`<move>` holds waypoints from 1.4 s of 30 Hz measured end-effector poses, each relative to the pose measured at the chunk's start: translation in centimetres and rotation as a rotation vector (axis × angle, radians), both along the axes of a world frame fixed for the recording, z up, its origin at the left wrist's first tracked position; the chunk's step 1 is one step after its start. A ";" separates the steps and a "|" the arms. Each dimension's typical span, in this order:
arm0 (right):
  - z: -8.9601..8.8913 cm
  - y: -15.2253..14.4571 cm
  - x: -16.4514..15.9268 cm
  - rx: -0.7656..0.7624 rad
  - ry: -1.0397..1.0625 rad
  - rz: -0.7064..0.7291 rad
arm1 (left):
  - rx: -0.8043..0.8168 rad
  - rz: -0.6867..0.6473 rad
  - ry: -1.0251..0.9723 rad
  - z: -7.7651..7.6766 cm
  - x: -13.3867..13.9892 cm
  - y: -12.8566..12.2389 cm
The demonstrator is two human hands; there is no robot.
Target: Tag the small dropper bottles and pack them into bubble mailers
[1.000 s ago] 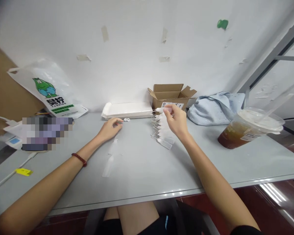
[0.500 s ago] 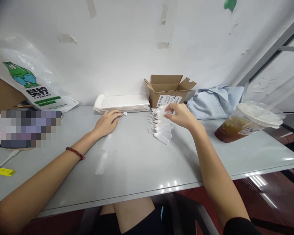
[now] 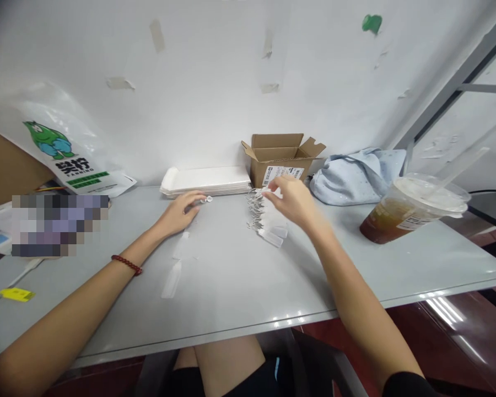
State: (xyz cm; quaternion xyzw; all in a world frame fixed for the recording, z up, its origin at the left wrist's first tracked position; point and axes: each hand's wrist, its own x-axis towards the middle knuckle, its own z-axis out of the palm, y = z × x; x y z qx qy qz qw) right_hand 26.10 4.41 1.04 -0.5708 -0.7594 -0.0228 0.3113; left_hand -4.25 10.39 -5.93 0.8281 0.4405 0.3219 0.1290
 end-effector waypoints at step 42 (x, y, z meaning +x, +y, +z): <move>-4.0 -2.2 -13.5 -0.530 0.177 0.431 | -0.128 0.180 -0.519 4.1 0.1 -3.5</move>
